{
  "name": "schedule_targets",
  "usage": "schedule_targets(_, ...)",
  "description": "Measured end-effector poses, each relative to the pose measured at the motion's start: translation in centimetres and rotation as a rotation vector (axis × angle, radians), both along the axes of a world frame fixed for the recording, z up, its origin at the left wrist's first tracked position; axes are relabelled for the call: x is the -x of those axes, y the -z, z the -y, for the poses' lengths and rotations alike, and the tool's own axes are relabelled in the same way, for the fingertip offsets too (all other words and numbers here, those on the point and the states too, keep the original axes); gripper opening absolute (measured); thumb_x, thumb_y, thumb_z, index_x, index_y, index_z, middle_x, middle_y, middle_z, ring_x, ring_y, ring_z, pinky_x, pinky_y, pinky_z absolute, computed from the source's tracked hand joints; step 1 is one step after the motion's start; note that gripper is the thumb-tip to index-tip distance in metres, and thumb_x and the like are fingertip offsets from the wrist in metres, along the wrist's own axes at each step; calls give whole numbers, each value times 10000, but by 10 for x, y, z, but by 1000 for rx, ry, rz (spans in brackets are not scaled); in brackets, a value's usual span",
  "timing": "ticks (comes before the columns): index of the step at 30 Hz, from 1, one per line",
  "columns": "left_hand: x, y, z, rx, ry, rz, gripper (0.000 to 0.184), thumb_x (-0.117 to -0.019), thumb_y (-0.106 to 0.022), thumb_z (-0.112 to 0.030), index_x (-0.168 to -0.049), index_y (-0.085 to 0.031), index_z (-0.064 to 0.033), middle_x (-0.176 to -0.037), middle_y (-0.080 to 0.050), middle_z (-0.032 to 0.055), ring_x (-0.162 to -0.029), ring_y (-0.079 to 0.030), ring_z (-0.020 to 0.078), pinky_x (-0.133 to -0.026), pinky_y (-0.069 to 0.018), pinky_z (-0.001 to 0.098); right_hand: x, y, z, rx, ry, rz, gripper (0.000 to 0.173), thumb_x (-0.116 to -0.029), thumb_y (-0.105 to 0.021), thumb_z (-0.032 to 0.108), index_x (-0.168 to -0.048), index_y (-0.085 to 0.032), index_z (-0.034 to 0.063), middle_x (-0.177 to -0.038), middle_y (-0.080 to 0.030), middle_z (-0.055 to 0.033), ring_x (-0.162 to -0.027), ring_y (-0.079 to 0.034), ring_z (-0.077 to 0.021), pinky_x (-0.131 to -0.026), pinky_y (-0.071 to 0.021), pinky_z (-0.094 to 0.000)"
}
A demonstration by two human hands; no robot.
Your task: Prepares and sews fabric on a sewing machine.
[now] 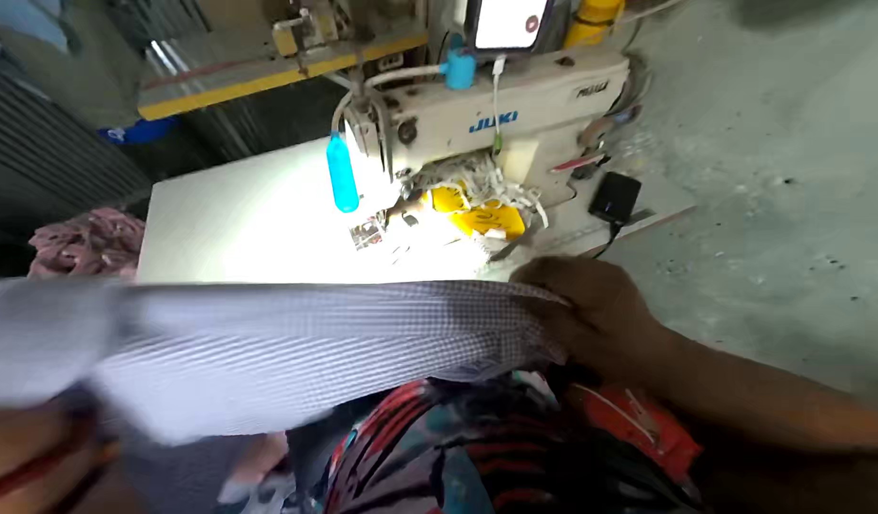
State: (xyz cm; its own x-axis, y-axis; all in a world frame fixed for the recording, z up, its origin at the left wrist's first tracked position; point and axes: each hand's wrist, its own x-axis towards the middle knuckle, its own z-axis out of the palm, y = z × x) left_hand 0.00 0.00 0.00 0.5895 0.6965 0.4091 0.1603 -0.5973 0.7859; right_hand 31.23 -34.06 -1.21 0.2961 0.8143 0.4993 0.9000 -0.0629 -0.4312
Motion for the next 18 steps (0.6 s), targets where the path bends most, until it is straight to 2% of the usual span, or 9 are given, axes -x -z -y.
schedule_targets(2, -88, 23, 1, -94, -135, -240, 384, -1057, -495, -133, -1335, -515, 131, -1186, -619, 290, -1082, -609, 285, -999, -474, 437, -19, 25, 24, 274, 183, -210, 307, -1050, -533, 270, -1047, -710, 18, -905, -713, -131, -830, -695, -232, -752, -573, -444)
schedule_targets(3, -114, 57, -6, -171, -114, -397, 464, -1057, -518, -184, -1413, -477, 111, -1279, -589, 338, -1188, -593, 407, -1045, -447, 565, -31, 41, 36, 453, 256, -358, 350, -1069, -528, 306, -1106, -691, -1, -959, -704, -184, -898, -692, -313, -828, -558, -537)
schedule_targets(4, -127, 91, -9, -213, -79, -584, 529, -1046, -563, -227, -1451, -476, 103, -1412, -513, 377, -1337, -493, 520, -1114, -342, 685, -43, 61, 49, 626, 306, -482, 379, -1075, -530, 321, -1158, -672, -21, -1013, -694, -233, -967, -680, -379, -893, -525, -598)
schedule_targets(6, -134, 141, -12, -274, -47, -847, 584, -1050, -506, -388, -1500, -495, -15, -1602, -372, 272, -1517, -260, 496, -1165, -111, 773, -60, 104, 72, 915, 318, -593, 380, -1055, -575, 300, -1161, -655, -57, -1065, -672, -291, -1046, -649, -458, -937, -483, -663)
schedule_targets(8, -134, 160, -21, -323, -36, -763, 528, -1053, -436, -347, -1443, -563, -13, -1552, -468, 236, -1494, -340, 459, -1188, -145, 723, -66, 115, 77, 1025, 307, -560, 318, -1000, -651, 230, -1145, -689, -50, -1130, -671, -296, -1112, -632, -471, -964, -472, -676)
schedule_targets(11, -142, 149, -30, -190, -37, -601, 405, -1053, -462, -126, -1368, -566, 105, -1425, -521, 360, -1370, -455, 539, -1160, -301, 652, -78, 81, 47, 842, 262, -441, 319, -1049, -579, 224, -1254, -689, 5, -1249, -663, -248, -1190, -628, -409, -1049, -465, -599)
schedule_targets(13, -153, 144, -39, -166, -101, -581, 426, -1022, -543, -99, -1400, -540, 98, -1487, -458, 354, -1404, -417, 533, -1165, -298, 652, -92, 71, 11, 567, 230, -254, 283, -1063, -545, 189, -1186, -721, 4, -1124, -717, -203, -1056, -695, -343, -967, -537, -523)
schedule_targets(15, -159, 143, -46, -152, -182, -599, 435, -992, -610, -128, -1376, -576, 73, -1498, -447, 343, -1410, -400, 526, -1171, -255, 665, -110, 79, -35, 308, 250, -58, 204, -1007, -616, 100, -1126, -752, 4, -1045, -737, -187, -984, -719, -339, -903, -578, -515)
schedule_targets(18, -161, 132, -54, -107, -224, -731, 384, -994, -640, -137, -1294, -622, 102, -1358, -560, 368, -1334, -494, 525, -1128, -338, 655, -138, 97, -101, 341, 329, 16, 334, -962, -701, 130, -1276, -691, 18, -1258, -678, -223, -1233, -615, -405, -1061, -484, -572)
